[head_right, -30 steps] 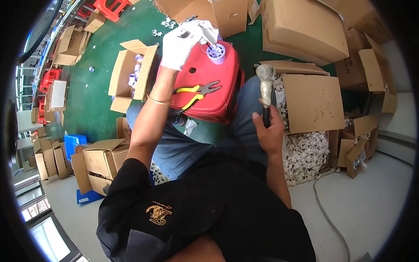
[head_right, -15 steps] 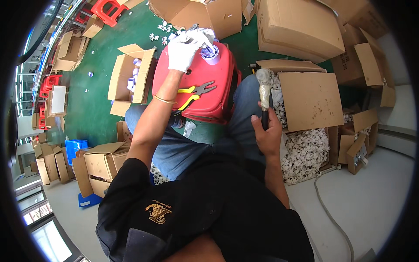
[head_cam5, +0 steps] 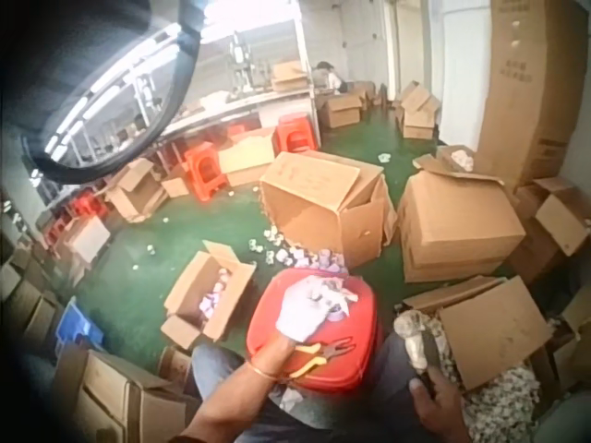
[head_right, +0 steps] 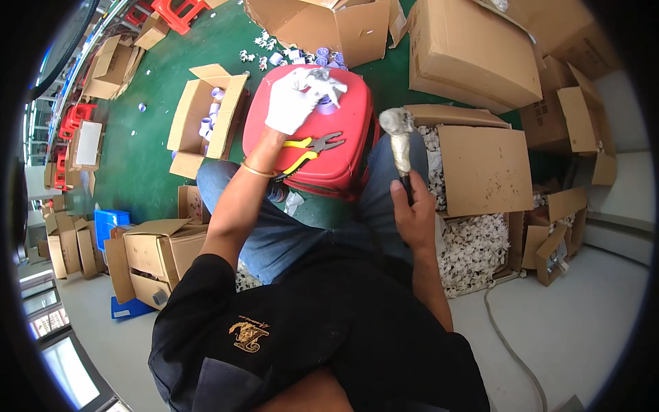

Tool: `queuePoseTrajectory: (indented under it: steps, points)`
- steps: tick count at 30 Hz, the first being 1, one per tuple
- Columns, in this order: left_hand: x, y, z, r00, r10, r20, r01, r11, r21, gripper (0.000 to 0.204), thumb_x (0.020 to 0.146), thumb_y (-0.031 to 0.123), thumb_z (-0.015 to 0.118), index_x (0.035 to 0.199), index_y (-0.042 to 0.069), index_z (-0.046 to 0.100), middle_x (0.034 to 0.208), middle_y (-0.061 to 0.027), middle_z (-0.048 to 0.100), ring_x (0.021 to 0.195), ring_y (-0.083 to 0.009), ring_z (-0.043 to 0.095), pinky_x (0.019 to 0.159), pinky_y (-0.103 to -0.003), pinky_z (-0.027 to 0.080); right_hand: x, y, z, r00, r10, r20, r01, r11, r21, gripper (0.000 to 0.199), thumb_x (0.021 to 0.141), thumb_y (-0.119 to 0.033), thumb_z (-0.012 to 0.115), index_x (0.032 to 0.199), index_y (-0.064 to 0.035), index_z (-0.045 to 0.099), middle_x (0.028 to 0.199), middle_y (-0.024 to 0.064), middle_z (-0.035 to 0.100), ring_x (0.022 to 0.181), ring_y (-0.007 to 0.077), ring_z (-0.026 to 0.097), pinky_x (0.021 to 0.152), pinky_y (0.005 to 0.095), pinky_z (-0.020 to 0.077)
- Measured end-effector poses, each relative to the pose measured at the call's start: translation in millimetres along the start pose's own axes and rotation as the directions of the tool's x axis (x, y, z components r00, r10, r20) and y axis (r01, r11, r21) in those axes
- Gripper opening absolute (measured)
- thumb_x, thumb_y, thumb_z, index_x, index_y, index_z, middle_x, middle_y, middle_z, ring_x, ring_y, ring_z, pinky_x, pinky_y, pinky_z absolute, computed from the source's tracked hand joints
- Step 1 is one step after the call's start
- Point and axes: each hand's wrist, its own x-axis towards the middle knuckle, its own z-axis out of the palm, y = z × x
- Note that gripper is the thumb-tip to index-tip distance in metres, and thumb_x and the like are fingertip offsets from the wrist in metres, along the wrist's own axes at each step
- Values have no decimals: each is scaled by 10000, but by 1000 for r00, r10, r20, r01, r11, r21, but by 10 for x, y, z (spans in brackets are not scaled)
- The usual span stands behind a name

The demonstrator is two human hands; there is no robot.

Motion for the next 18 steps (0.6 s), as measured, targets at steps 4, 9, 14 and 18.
queuePoseTrajectory:
  steps: [4,9,14,18]
  points:
    - [-196,57,-318,994,-33,-108,37,999,34,147,767,4,739,895,-21,670,830,-50,672,676,-99,559,625,-220,488,181,-177,61,987,-120,112,136,980,-148,349,948,-102,528,1287,-32,567,630,-50,460,510,50,348,488,212,282]
    - [-278,-154,-506,969,-102,-223,122,989,81,114,766,2,735,856,-28,670,830,-47,671,671,-91,553,607,-209,477,347,-269,296,974,-180,137,195,975,-104,284,955,-109,528,1219,-24,590,621,-47,458,512,51,351,490,210,287]
    - [-316,-225,-437,954,30,-297,23,985,173,177,740,47,726,901,-24,715,792,-50,666,623,-144,545,595,-248,461,336,-395,429,987,-125,103,133,988,-75,225,934,-138,562,1087,23,599,714,47,554,608,131,414,566,281,351]
    - [-332,-169,-400,954,-33,-299,79,986,144,159,738,58,725,874,-23,708,764,-45,648,602,-145,527,575,-250,447,384,-297,413,983,-141,119,148,988,-53,265,964,-130,523,1181,10,584,648,-14,494,536,73,371,507,232,312]
